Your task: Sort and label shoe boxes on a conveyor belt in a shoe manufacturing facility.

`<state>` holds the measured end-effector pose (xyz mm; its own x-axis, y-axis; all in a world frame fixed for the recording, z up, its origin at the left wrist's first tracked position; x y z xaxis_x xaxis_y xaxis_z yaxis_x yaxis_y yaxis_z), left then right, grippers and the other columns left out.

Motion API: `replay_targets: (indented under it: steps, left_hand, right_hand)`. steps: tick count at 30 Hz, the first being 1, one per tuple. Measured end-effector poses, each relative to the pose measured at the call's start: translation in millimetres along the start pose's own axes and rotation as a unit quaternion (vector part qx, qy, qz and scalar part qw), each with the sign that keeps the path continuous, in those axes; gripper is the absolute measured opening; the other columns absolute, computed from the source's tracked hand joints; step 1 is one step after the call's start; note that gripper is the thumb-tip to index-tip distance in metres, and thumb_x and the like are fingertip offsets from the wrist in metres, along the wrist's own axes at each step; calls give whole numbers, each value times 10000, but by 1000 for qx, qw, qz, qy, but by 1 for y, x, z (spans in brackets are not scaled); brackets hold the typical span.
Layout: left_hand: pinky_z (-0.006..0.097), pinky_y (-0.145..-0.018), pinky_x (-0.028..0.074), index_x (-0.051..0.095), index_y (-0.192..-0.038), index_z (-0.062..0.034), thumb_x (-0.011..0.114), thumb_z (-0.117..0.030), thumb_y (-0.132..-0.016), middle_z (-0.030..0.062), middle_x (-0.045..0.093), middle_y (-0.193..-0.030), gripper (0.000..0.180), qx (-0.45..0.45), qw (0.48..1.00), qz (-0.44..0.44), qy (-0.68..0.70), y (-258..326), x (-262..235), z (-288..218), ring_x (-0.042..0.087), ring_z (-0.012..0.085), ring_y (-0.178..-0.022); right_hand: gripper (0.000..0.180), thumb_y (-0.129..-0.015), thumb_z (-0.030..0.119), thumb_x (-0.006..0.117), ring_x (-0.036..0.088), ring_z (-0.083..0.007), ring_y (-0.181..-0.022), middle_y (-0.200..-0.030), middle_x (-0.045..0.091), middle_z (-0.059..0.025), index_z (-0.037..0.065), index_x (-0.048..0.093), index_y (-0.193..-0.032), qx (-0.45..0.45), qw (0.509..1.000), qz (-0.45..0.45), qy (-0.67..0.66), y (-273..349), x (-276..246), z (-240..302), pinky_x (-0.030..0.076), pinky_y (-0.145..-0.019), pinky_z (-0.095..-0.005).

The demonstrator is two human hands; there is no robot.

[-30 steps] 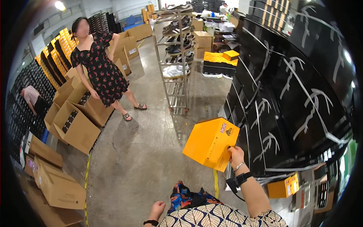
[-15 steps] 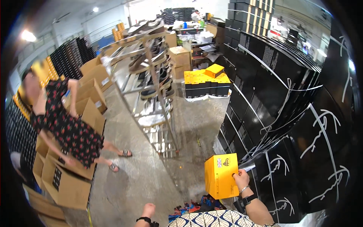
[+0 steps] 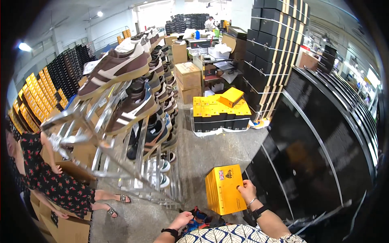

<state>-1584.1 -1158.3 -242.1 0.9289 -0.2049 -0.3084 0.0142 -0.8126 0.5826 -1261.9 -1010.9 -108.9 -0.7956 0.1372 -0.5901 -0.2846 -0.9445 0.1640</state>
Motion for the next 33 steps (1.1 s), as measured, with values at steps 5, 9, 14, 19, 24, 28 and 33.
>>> replay_targets:
  steps: [5,9,14,19,24,28,33]
  left_hand:
    - [300,-697,510,643,-984,-11,641,-265,-785,115,674,-928,323,9,994,-56,-96,-150,-60,-65,651,180,-794]
    - [294,-552,461,646,-863,-52,617,-230,-795,20,612,-700,192,-60,986,-70,136,-262,-113,-99,576,149,-617]
    - [254,-483,395,623,-866,-69,595,-143,-796,20,599,-705,106,-22,981,-128,141,-389,-166,-131,566,132,-593]
    - [285,-487,421,639,-831,-26,580,-118,-774,55,613,-646,123,-51,993,7,109,-473,-126,-257,549,133,-539]
    - [408,-633,476,635,-789,-26,523,-258,-804,169,621,-713,258,297,896,121,-306,-603,-129,-371,608,296,-705]
    - [396,-645,476,636,-806,-30,520,-253,-813,159,620,-717,251,298,859,178,-376,-716,-99,-465,607,286,-715]
    - [382,-661,476,637,-828,-36,517,-247,-823,147,619,-723,243,257,829,215,-447,-833,-75,-525,606,273,-729]
  right_hand:
    - [282,-704,72,656,640,-167,-784,-888,669,-111,-20,593,-963,-6,996,-13,-92,-121,45,2,506,-709,-290]
    - [332,-651,135,692,639,-204,-743,-858,667,-134,-21,606,-931,95,983,-99,-123,-196,34,-4,493,-685,-316]
    - [233,-676,-1,646,609,-204,-686,-807,633,-147,-69,556,-879,138,945,-134,-264,-289,38,11,489,-619,-298]
    - [293,-685,147,680,642,-261,-791,-865,660,-150,9,607,-933,240,942,-210,-104,-374,13,25,499,-728,-350]
    - [355,-722,264,664,623,-314,-929,-963,657,-164,54,612,-1003,271,936,-186,-128,-478,5,65,476,-819,-378]
    - [363,-722,278,659,601,-331,-978,-1006,642,-180,67,615,-1014,302,914,-242,-123,-539,-17,38,466,-838,-386]
    - [349,-711,276,658,617,-325,-931,-959,655,-166,94,626,-1007,344,870,-333,-115,-576,-63,19,476,-813,-393]
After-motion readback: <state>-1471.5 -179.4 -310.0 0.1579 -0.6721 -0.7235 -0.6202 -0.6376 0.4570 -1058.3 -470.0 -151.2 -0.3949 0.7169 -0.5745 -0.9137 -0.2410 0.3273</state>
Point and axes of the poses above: each hand's wrist, its own y-axis away from the middle knuckle, its own x-axis out of the palm, z = x × y, the point moved 8 cm from there along -y, towards the middle knuckle
